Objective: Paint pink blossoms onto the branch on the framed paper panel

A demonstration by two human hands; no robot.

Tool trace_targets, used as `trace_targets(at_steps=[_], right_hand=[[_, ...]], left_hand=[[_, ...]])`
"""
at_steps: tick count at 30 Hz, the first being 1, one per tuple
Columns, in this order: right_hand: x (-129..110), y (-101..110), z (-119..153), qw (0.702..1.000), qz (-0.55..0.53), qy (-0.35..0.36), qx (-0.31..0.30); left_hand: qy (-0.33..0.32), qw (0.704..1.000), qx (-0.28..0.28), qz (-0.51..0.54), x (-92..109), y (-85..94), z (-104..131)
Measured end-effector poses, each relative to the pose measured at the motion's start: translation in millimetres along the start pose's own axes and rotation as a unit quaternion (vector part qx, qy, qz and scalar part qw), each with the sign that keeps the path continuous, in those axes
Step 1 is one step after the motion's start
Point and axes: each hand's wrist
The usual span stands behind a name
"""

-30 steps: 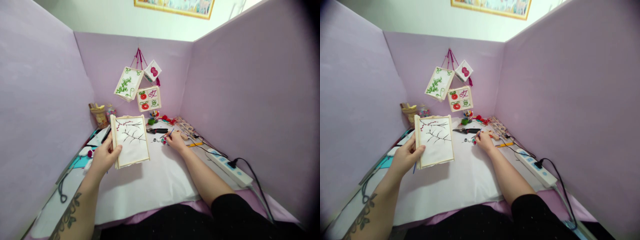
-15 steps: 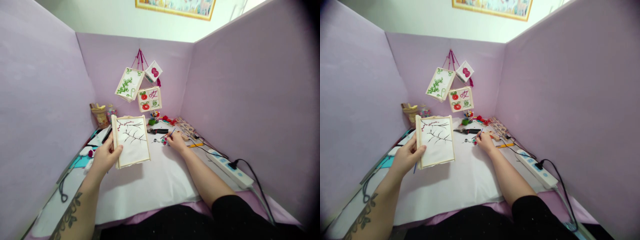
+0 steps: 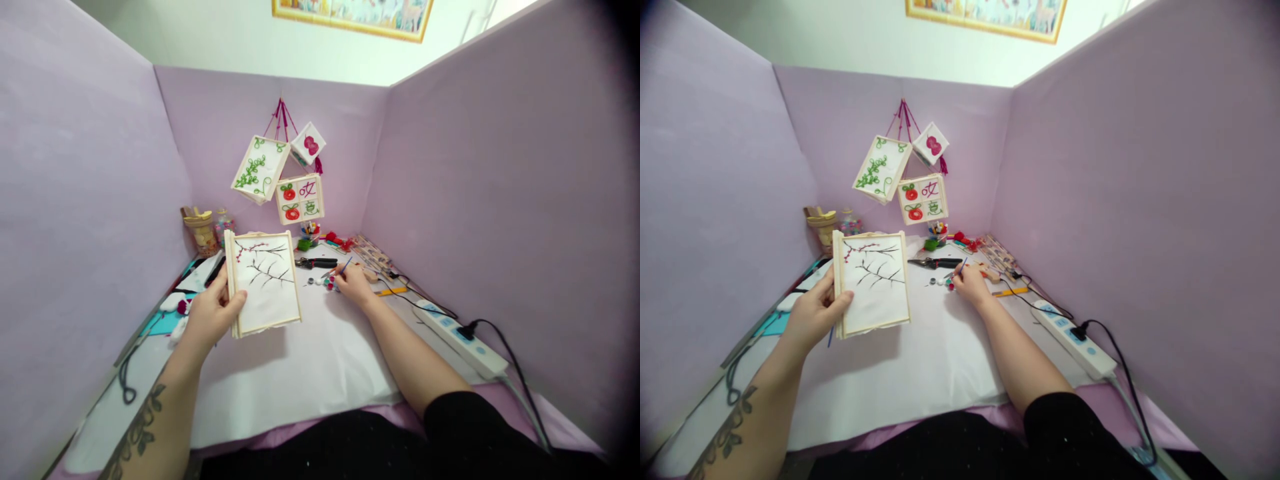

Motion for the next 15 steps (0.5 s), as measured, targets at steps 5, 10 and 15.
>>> trace_targets(at_steps=[5, 10, 15], right_hand=[[-2.0, 2.3, 0.7, 0.999, -0.045, -0.02, 0.005], [-2.4, 1.1, 1.2, 0.989, -0.14, -0.048, 0.004], [-1.9, 0.8, -5.6, 0.948, -0.297, -0.113, 0.032]], left_hand=[[0.001, 1.0, 0.002, -0.004, 1.7, 0.3, 0.7], [0.002, 1.0, -0.001, -0.004, 2.2, 0.8, 0.4], [0.008, 1.0, 0.001, 0.005, 8.2, 1.7, 2.7]])
Point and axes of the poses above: each hand's wrist, its own z-axis away from the middle knuckle, its own y-axis out of the back of the hand, x = y × z, and after that the axes turned 12 degrees about -y, right-handed
